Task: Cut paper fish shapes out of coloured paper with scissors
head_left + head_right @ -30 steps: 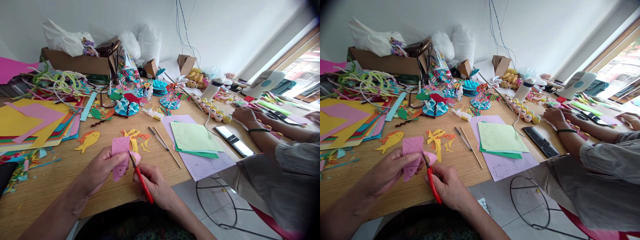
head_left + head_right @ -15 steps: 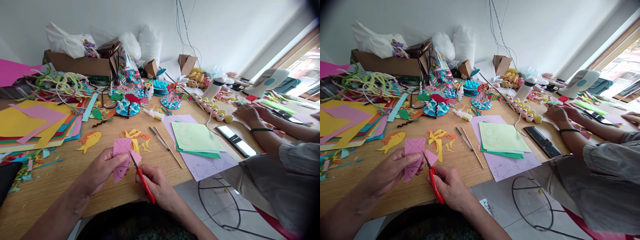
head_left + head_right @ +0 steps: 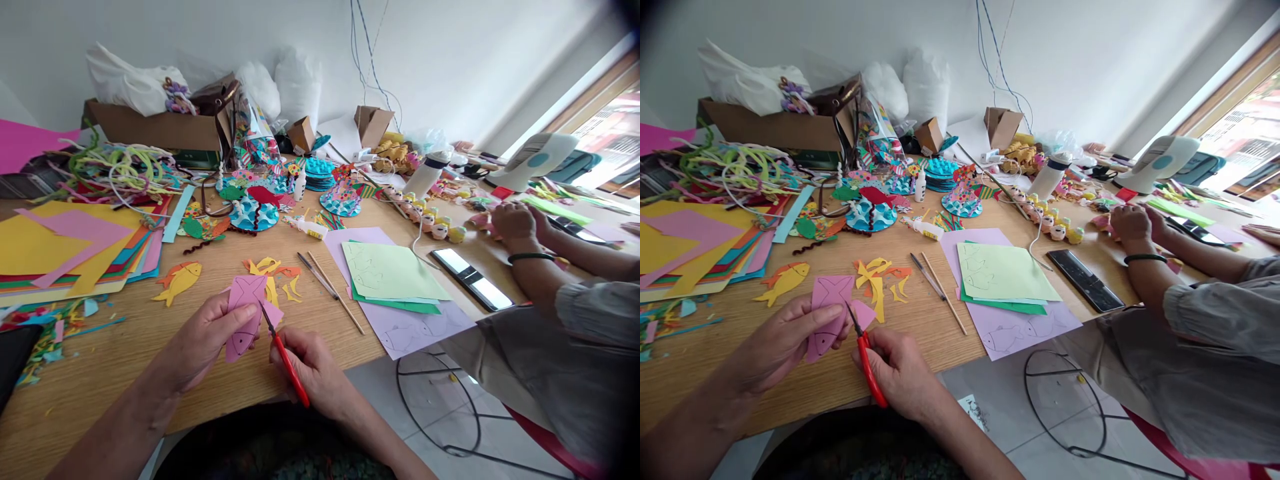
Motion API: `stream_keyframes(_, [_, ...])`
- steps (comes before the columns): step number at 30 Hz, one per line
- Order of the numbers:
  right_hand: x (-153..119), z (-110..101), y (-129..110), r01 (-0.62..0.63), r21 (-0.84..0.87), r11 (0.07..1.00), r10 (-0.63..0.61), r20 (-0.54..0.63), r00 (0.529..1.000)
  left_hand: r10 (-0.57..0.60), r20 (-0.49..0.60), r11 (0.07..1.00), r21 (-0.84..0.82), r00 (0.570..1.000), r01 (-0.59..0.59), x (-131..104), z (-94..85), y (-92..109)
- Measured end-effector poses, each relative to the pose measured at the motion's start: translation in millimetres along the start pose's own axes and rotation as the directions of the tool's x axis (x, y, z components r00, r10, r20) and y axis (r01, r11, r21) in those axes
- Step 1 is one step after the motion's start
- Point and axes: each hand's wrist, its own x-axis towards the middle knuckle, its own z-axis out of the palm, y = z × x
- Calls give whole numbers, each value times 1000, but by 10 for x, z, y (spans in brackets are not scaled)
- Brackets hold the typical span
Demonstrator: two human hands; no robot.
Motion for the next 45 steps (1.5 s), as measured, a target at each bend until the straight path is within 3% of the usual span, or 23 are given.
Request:
stream_keyframes(14, [-10, -1, -1, 43, 7, 999, -43, -13, 999, -6, 14, 1000, -21, 1000, 6, 3, -13, -21])
stream_keyframes(18, [-9, -2, -5, 28, 14, 1000, -28, -1, 1000, 78, -35, 997, 19, 996, -77, 6, -21, -17])
stream_keyframes(23, [-11, -4, 8, 16, -10, 1000, -16, 11, 1000, 135, -11, 989, 65, 991, -134, -2, -16, -21])
stream_keyframes(36, [-13, -14, 22, 34, -49, 998, -34, 8, 999, 115, 11, 993, 11, 993, -115, 31, -31, -6])
stream_keyframes(45, [-13, -11, 36, 57, -72, 996, -57, 7, 998, 153, -37, 985, 83, 988, -149, 33, -85, -18])
